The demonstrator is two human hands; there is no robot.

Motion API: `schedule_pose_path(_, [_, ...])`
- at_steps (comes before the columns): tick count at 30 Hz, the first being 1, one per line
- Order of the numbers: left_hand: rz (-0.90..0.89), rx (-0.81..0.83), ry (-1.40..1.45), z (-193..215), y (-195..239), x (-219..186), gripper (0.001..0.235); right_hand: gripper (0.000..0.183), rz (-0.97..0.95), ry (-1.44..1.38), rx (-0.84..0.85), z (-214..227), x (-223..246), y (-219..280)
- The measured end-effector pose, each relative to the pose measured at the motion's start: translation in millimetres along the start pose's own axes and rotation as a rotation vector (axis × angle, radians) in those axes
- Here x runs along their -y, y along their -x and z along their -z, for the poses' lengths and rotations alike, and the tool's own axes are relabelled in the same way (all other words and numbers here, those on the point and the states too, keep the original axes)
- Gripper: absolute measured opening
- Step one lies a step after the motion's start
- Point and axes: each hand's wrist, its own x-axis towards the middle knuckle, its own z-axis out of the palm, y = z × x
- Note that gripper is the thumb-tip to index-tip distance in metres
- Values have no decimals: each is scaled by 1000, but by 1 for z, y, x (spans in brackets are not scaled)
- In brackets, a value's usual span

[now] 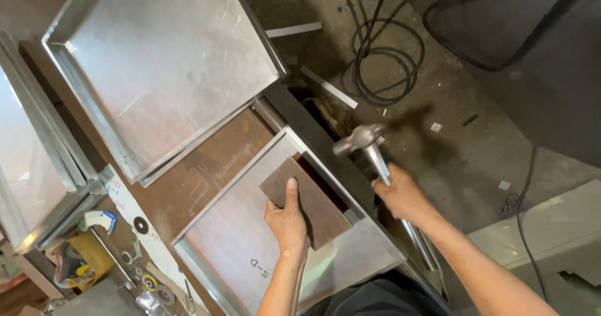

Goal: Assembling and checking the fit of metal cabinet panels and shelves.

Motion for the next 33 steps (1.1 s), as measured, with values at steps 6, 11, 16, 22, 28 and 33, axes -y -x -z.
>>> schedule_pose_path(6, [-20, -10, -28, 6, -1, 7, 46, 18, -138, 34, 61, -10, 21, 25])
schedule_pose_path(11, [3, 18, -29, 16, 14, 8, 50, 20, -92, 95, 94, -19, -11, 22])
schedule_pose_path(16, [-12, 25, -156, 13, 39, 27, 51, 16, 169, 81, -4, -15, -30, 15])
schedule_pose_path(22, [-28, 25, -108, 11, 35, 39, 51, 17, -187, -104, -28, 11, -3, 41])
schedule_pose_path(28, [37, 4, -170, 10, 36, 32, 53, 16, 289, 99, -63, -7, -63, 36])
schedule_pose_path(33, [26, 15, -97, 11, 36, 33, 55, 18, -180, -22, -10, 9, 8, 63])
